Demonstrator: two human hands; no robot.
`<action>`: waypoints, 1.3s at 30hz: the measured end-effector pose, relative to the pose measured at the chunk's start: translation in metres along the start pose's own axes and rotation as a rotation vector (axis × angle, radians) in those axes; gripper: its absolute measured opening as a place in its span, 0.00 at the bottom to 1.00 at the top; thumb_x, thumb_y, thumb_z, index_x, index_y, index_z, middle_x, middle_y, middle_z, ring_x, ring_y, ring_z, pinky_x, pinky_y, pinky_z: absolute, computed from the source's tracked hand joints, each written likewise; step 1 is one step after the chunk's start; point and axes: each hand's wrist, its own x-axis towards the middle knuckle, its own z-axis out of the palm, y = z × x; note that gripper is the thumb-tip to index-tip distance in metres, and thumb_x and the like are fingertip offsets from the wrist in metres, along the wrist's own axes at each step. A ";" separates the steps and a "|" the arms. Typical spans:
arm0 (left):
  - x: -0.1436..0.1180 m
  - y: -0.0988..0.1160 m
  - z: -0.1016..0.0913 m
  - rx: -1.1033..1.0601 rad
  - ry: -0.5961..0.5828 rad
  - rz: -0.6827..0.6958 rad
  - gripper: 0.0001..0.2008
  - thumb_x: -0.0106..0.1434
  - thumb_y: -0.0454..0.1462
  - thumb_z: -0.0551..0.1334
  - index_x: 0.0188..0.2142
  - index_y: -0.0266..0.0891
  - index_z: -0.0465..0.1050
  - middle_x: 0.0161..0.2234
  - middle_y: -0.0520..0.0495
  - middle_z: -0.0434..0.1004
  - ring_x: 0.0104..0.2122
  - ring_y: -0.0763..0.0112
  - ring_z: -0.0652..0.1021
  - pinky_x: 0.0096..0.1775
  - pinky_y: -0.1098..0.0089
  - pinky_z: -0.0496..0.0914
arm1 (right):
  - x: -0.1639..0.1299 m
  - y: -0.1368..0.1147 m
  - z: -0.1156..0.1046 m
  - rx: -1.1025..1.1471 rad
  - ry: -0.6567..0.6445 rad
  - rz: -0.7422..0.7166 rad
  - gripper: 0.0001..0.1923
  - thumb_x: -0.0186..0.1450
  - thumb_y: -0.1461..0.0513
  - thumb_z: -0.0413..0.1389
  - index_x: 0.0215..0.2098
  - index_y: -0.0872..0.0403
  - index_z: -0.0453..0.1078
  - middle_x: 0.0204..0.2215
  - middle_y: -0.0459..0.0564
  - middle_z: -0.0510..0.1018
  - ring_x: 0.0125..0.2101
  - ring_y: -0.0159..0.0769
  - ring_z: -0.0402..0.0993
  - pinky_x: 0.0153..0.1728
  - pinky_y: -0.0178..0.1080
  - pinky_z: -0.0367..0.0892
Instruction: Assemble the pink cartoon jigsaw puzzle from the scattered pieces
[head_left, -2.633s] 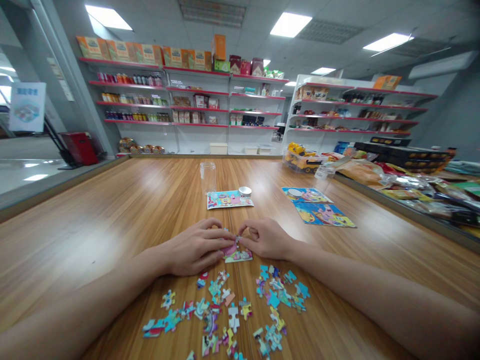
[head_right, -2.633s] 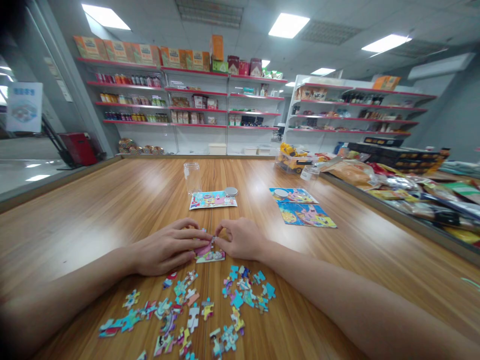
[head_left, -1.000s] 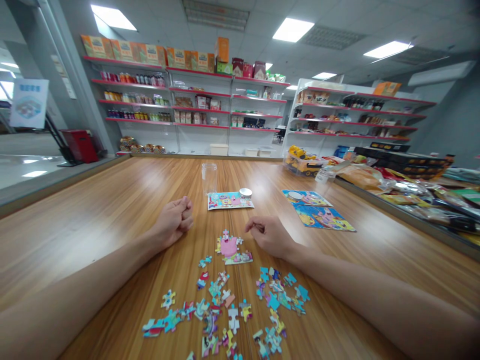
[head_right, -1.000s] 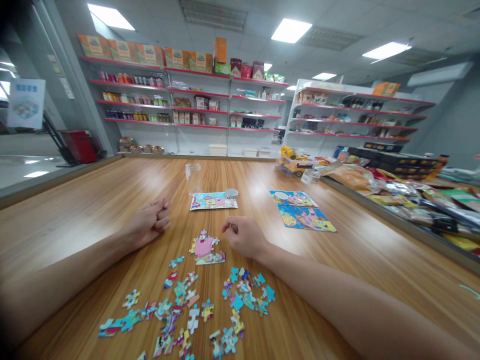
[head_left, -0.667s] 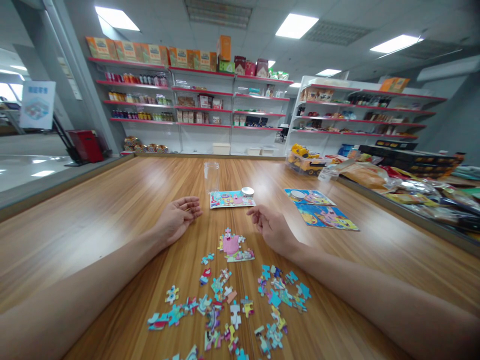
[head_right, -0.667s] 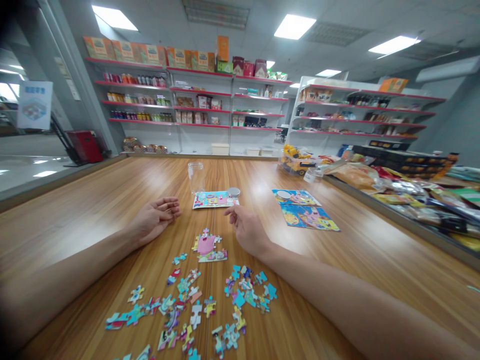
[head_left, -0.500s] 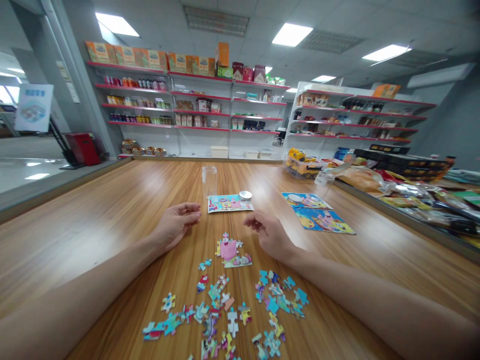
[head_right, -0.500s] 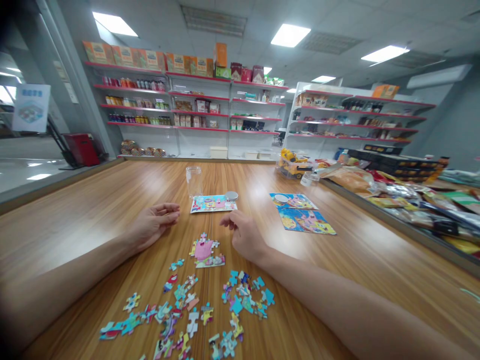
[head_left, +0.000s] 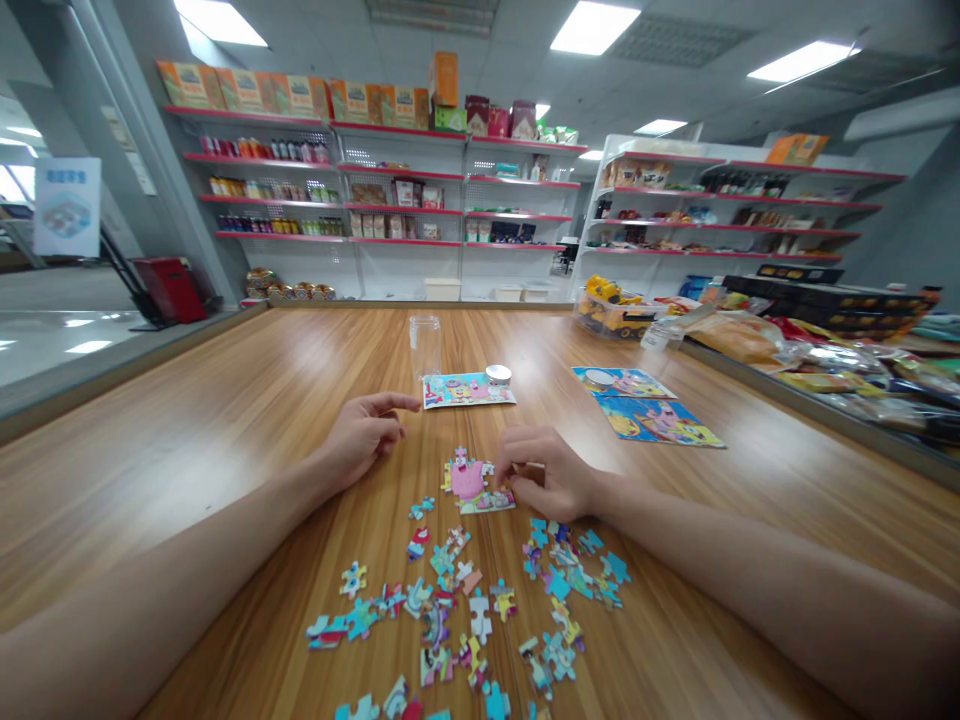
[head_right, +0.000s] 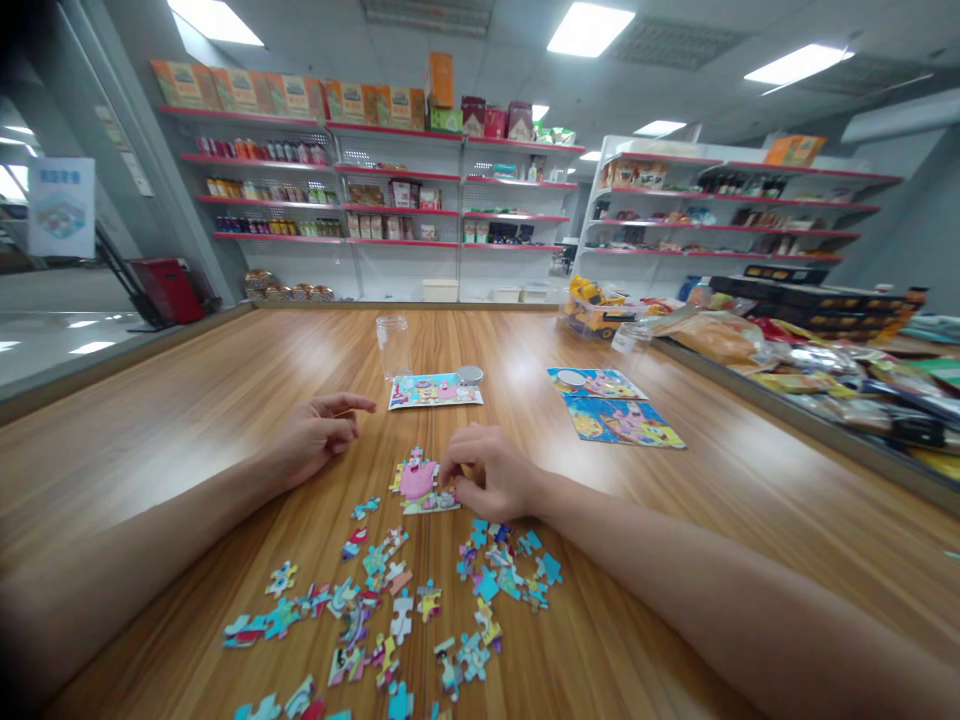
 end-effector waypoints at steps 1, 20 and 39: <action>-0.001 0.001 0.001 0.021 -0.009 0.001 0.19 0.40 0.28 0.63 0.35 0.33 0.79 0.16 0.55 0.64 0.14 0.82 0.59 0.16 0.80 0.50 | 0.000 0.000 0.001 -0.008 -0.006 -0.014 0.08 0.56 0.67 0.50 0.27 0.56 0.71 0.21 0.48 0.73 0.24 0.34 0.66 0.29 0.38 0.61; -0.001 -0.001 0.001 -0.027 -0.039 0.008 0.16 0.36 0.27 0.57 0.27 0.35 0.78 0.18 0.55 0.64 0.11 0.84 0.57 0.13 0.80 0.46 | 0.009 -0.059 0.015 -0.254 -0.255 -0.226 0.05 0.59 0.65 0.54 0.33 0.53 0.70 0.21 0.43 0.72 0.27 0.34 0.65 0.37 0.42 0.55; -0.008 0.001 -0.005 0.047 -0.353 -0.004 0.12 0.41 0.34 0.57 0.19 0.28 0.79 0.08 0.54 0.52 0.12 0.82 0.51 0.17 0.77 0.45 | 0.000 -0.014 0.021 -0.032 0.312 0.237 0.15 0.67 0.68 0.43 0.38 0.56 0.71 0.23 0.46 0.68 0.23 0.32 0.64 0.25 0.35 0.58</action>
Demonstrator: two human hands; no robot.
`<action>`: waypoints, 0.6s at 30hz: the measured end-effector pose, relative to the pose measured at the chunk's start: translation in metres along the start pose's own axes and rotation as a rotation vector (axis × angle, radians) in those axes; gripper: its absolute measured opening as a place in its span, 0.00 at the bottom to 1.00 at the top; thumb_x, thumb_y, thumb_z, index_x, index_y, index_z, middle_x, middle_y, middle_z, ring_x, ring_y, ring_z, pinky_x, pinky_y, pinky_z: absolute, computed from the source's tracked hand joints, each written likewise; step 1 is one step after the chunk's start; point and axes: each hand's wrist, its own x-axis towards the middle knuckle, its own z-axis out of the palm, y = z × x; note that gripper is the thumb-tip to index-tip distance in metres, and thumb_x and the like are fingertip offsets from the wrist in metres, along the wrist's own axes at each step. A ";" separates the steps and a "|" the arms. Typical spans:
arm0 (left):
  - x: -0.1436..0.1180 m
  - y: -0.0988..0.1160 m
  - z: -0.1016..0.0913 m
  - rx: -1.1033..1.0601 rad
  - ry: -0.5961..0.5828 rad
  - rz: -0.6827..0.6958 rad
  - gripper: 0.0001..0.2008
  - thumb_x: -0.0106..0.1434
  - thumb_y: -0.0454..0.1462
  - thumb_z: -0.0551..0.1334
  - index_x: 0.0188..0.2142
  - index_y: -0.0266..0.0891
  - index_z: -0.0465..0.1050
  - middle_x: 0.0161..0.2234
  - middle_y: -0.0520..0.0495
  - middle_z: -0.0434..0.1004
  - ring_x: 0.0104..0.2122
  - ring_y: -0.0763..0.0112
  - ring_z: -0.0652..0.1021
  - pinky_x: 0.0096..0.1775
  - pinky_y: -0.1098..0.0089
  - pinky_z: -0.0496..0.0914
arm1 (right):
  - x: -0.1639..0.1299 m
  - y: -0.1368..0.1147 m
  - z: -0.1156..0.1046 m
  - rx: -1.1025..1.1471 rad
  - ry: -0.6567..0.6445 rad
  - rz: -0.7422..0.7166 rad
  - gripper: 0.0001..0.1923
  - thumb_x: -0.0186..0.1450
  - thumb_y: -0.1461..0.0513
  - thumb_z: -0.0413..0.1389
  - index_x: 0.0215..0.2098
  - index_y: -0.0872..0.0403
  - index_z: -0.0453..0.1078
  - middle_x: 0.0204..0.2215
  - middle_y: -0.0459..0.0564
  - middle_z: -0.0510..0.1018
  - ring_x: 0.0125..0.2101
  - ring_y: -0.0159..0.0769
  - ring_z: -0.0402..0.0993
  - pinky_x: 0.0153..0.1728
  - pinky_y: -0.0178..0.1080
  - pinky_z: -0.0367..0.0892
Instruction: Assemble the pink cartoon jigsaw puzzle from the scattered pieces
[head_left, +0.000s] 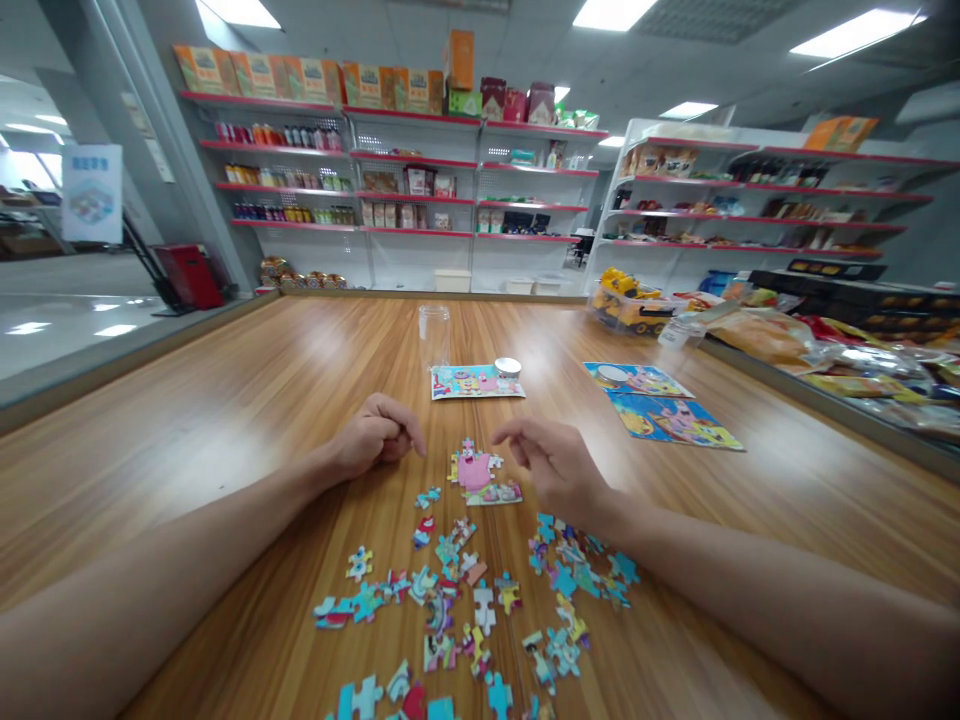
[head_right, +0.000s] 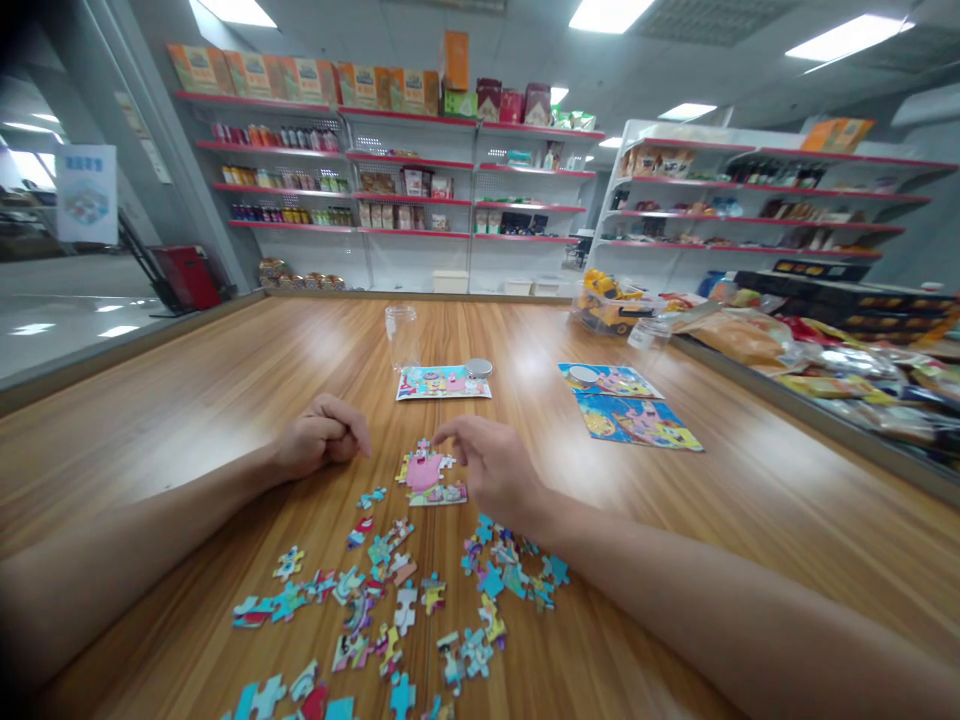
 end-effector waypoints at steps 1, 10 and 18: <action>0.000 0.000 0.000 0.012 -0.010 0.001 0.13 0.41 0.34 0.57 0.19 0.28 0.79 0.08 0.54 0.52 0.12 0.82 0.51 0.17 0.77 0.45 | 0.002 0.008 0.000 0.047 0.066 0.104 0.15 0.67 0.67 0.43 0.37 0.56 0.72 0.22 0.46 0.67 0.23 0.31 0.63 0.25 0.35 0.57; 0.000 0.002 -0.001 0.109 -0.073 0.055 0.15 0.41 0.29 0.56 0.25 0.30 0.81 0.10 0.51 0.64 0.12 0.80 0.60 0.17 0.78 0.50 | 0.011 0.052 0.000 0.349 0.226 0.511 0.21 0.40 0.64 0.43 0.28 0.57 0.72 0.20 0.45 0.66 0.22 0.31 0.59 0.23 0.34 0.52; 0.001 0.006 0.003 0.150 -0.118 0.084 0.09 0.47 0.28 0.63 0.29 0.34 0.81 0.26 0.50 0.73 0.20 0.78 0.71 0.21 0.78 0.63 | 0.011 0.048 -0.001 0.356 0.208 0.539 0.19 0.39 0.64 0.43 0.25 0.56 0.72 0.18 0.44 0.66 0.21 0.31 0.59 0.23 0.35 0.51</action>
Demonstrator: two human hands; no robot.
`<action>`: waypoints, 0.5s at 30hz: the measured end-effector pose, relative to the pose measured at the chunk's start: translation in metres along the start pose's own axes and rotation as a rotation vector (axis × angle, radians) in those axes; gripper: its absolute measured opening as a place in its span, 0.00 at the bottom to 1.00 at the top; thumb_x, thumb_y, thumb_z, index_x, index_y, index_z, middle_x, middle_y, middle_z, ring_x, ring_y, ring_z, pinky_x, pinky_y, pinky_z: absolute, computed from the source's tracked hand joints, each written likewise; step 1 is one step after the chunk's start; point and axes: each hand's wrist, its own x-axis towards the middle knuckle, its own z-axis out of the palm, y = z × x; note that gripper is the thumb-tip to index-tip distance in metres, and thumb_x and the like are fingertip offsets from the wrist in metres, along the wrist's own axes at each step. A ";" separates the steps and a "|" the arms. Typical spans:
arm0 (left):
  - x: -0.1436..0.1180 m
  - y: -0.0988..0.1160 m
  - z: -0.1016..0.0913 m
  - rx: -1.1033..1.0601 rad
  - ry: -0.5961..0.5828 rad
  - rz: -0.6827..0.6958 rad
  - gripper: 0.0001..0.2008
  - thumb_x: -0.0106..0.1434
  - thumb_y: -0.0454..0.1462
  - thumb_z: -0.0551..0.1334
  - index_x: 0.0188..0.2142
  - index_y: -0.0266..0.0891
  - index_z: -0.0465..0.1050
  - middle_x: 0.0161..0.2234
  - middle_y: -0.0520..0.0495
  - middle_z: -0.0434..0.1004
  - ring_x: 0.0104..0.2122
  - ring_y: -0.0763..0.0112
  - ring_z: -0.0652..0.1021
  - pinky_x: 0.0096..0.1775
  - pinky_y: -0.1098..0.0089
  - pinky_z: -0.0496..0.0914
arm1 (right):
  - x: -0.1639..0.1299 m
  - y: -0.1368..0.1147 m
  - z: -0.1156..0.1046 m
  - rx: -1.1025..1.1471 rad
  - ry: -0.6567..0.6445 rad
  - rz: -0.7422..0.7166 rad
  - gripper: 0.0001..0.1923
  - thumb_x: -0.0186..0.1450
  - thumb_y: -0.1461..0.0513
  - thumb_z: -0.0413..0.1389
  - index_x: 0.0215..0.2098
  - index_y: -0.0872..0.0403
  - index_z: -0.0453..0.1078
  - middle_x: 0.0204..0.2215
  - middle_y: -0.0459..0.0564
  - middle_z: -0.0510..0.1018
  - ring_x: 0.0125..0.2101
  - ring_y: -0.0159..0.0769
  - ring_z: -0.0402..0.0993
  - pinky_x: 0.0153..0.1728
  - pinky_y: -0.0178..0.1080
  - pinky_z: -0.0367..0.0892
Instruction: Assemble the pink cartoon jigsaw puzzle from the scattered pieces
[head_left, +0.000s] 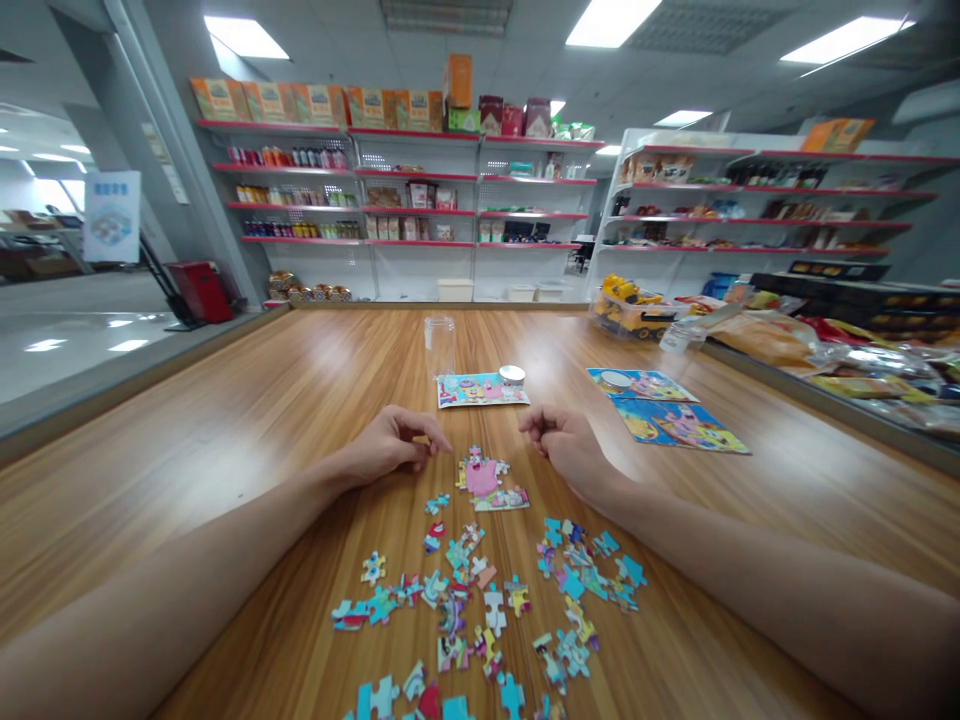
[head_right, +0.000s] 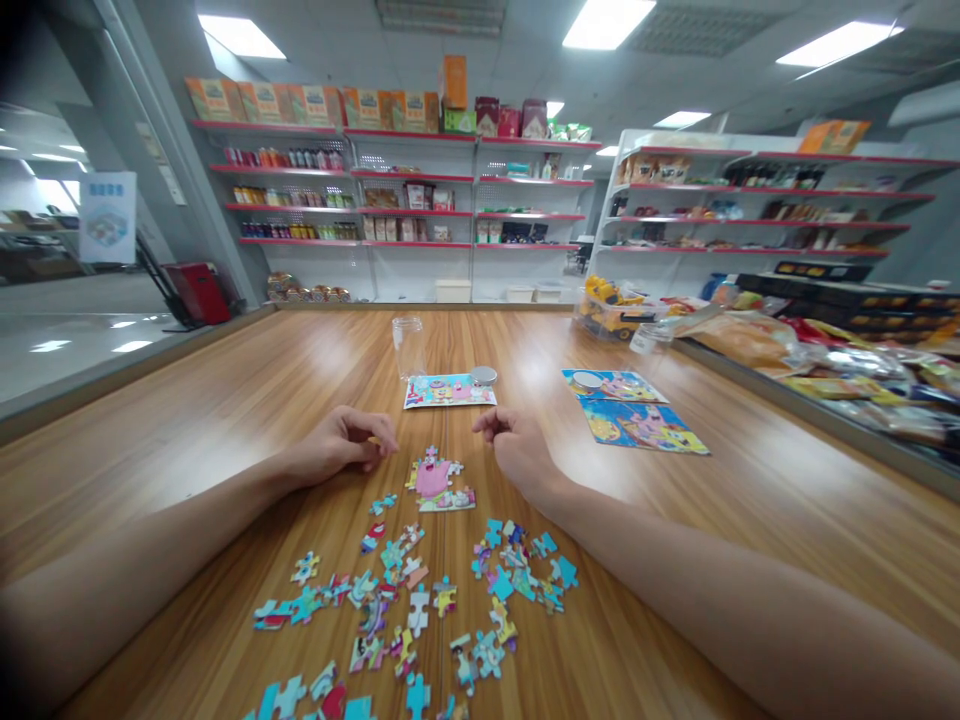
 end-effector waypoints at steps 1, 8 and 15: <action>0.000 0.000 0.001 0.011 0.003 0.000 0.08 0.48 0.28 0.64 0.29 0.33 0.80 0.27 0.49 0.73 0.21 0.78 0.71 0.22 0.78 0.64 | 0.000 -0.001 0.000 -0.004 0.000 -0.003 0.19 0.39 0.64 0.43 0.25 0.56 0.71 0.18 0.44 0.66 0.21 0.31 0.59 0.23 0.35 0.51; 0.000 0.005 0.006 0.106 0.043 -0.082 0.09 0.50 0.32 0.63 0.30 0.31 0.79 0.25 0.51 0.72 0.14 0.82 0.68 0.15 0.80 0.58 | -0.002 -0.005 0.003 -0.072 -0.029 -0.066 0.15 0.41 0.64 0.45 0.23 0.56 0.71 0.19 0.45 0.68 0.23 0.33 0.62 0.24 0.35 0.53; 0.001 0.002 0.006 0.113 0.073 -0.121 0.14 0.49 0.33 0.58 0.31 0.30 0.80 0.20 0.52 0.72 0.09 0.85 0.61 0.11 0.82 0.50 | -0.002 -0.005 0.004 -0.053 -0.043 -0.024 0.16 0.41 0.64 0.45 0.24 0.56 0.72 0.18 0.44 0.67 0.21 0.32 0.60 0.23 0.35 0.53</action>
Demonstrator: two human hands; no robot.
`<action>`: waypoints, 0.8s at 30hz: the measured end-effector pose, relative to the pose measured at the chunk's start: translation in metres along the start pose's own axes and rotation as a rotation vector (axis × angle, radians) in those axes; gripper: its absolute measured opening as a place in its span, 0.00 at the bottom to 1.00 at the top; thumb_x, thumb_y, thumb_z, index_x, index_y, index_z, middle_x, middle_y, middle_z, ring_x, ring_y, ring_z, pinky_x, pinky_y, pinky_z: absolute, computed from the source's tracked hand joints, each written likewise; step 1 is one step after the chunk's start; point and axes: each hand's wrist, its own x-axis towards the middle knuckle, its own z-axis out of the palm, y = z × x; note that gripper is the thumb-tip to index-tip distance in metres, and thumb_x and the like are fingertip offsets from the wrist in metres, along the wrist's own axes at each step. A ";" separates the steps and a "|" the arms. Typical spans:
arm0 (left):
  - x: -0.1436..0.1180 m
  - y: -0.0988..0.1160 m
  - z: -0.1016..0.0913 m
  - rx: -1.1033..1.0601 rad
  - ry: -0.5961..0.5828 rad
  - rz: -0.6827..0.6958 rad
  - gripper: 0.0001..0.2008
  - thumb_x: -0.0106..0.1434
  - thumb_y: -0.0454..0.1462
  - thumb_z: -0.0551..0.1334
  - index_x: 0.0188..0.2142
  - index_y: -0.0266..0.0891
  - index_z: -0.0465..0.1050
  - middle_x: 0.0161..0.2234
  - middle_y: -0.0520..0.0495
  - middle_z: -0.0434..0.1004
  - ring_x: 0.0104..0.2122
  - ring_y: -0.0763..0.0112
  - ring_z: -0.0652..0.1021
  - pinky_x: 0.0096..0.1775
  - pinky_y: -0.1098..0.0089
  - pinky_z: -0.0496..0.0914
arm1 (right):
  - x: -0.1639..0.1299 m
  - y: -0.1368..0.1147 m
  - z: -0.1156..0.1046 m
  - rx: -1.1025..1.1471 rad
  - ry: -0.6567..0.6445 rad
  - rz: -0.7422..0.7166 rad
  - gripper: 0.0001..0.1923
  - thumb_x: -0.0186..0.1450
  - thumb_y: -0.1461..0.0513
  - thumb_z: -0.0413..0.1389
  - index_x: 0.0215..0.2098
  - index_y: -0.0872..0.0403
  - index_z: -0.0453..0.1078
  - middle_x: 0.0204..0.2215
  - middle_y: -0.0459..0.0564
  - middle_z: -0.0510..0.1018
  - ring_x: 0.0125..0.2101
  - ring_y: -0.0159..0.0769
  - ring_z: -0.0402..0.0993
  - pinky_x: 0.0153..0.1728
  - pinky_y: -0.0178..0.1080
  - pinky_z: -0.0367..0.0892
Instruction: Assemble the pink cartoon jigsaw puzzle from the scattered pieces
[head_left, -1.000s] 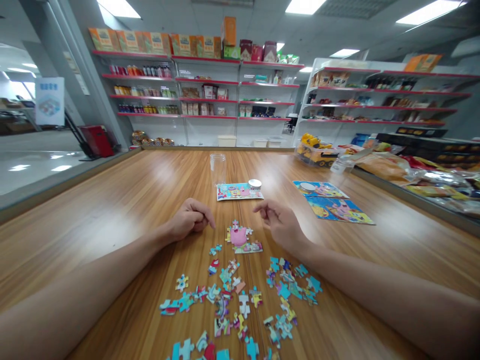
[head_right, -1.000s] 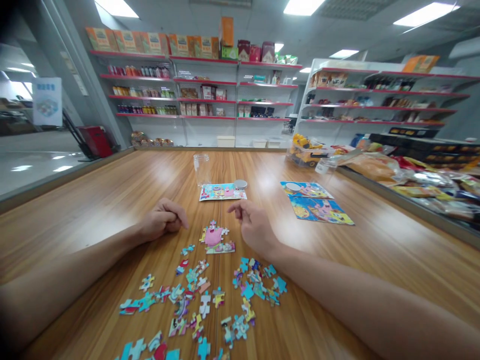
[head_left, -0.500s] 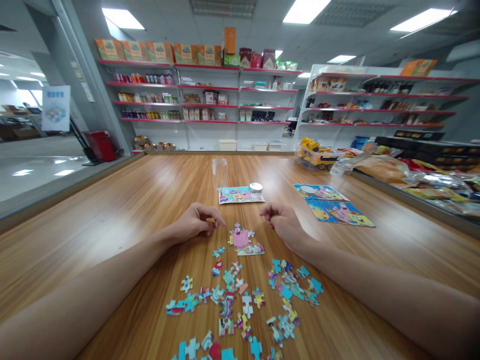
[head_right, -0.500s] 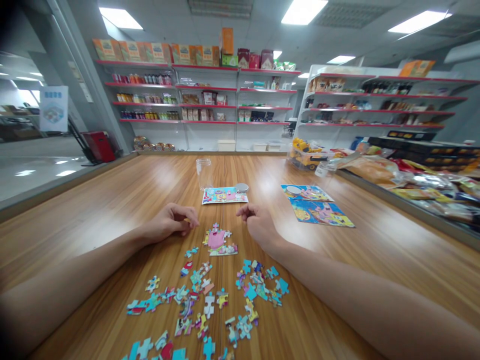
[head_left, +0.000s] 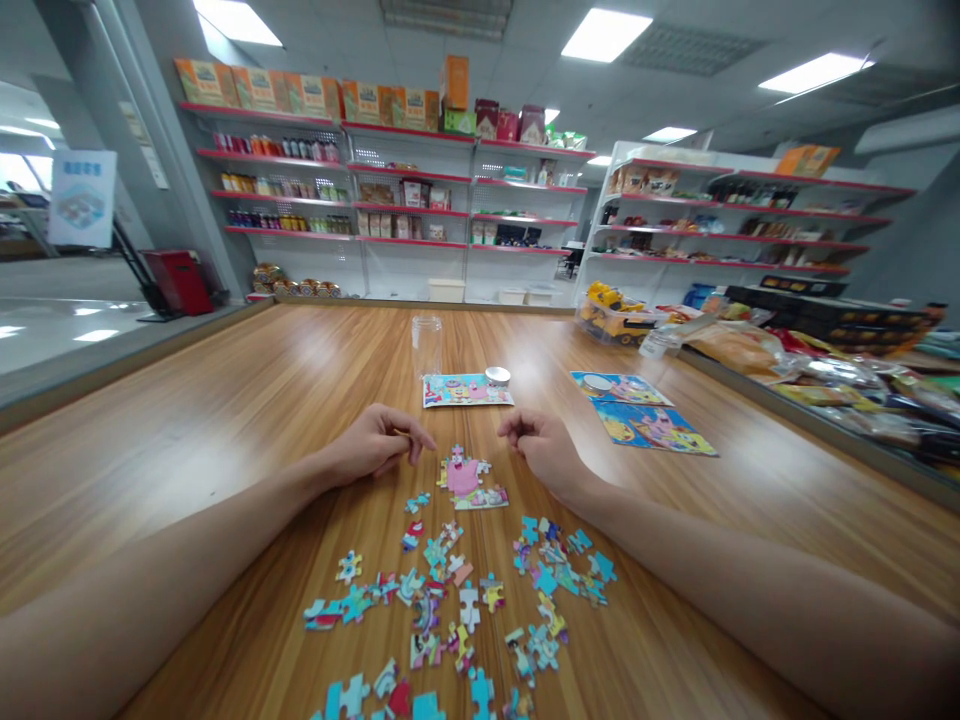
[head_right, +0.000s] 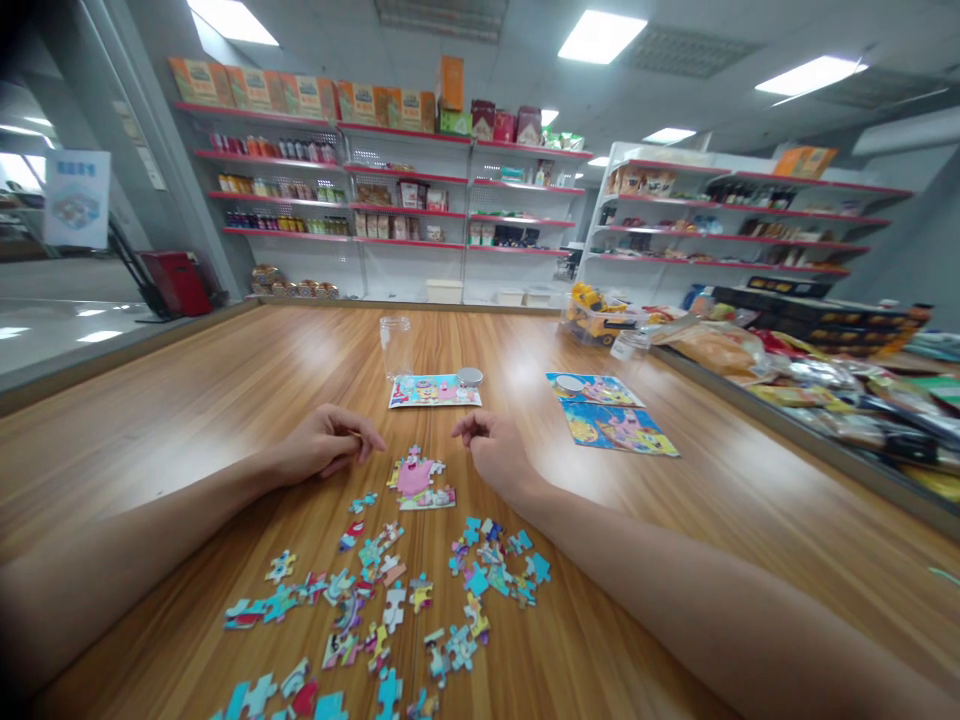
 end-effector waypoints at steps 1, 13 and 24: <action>0.000 0.000 0.000 0.001 -0.009 -0.003 0.14 0.49 0.33 0.57 0.32 0.30 0.80 0.20 0.52 0.73 0.09 0.85 0.61 0.11 0.81 0.50 | 0.000 0.000 0.000 0.002 0.000 0.006 0.16 0.41 0.64 0.45 0.25 0.56 0.71 0.18 0.44 0.66 0.21 0.32 0.60 0.23 0.35 0.52; -0.001 0.002 0.001 0.087 -0.069 0.009 0.17 0.49 0.34 0.56 0.34 0.29 0.81 0.19 0.50 0.73 0.10 0.83 0.61 0.12 0.81 0.52 | -0.001 -0.003 0.001 0.009 -0.019 0.007 0.16 0.41 0.65 0.45 0.25 0.56 0.71 0.18 0.44 0.67 0.22 0.31 0.61 0.22 0.34 0.52; 0.000 -0.002 0.004 0.223 -0.131 0.087 0.16 0.51 0.32 0.55 0.33 0.32 0.81 0.20 0.50 0.73 0.16 0.79 0.67 0.18 0.80 0.57 | -0.002 -0.003 0.001 0.064 0.014 0.004 0.16 0.40 0.64 0.45 0.24 0.55 0.71 0.17 0.44 0.66 0.20 0.31 0.59 0.21 0.34 0.51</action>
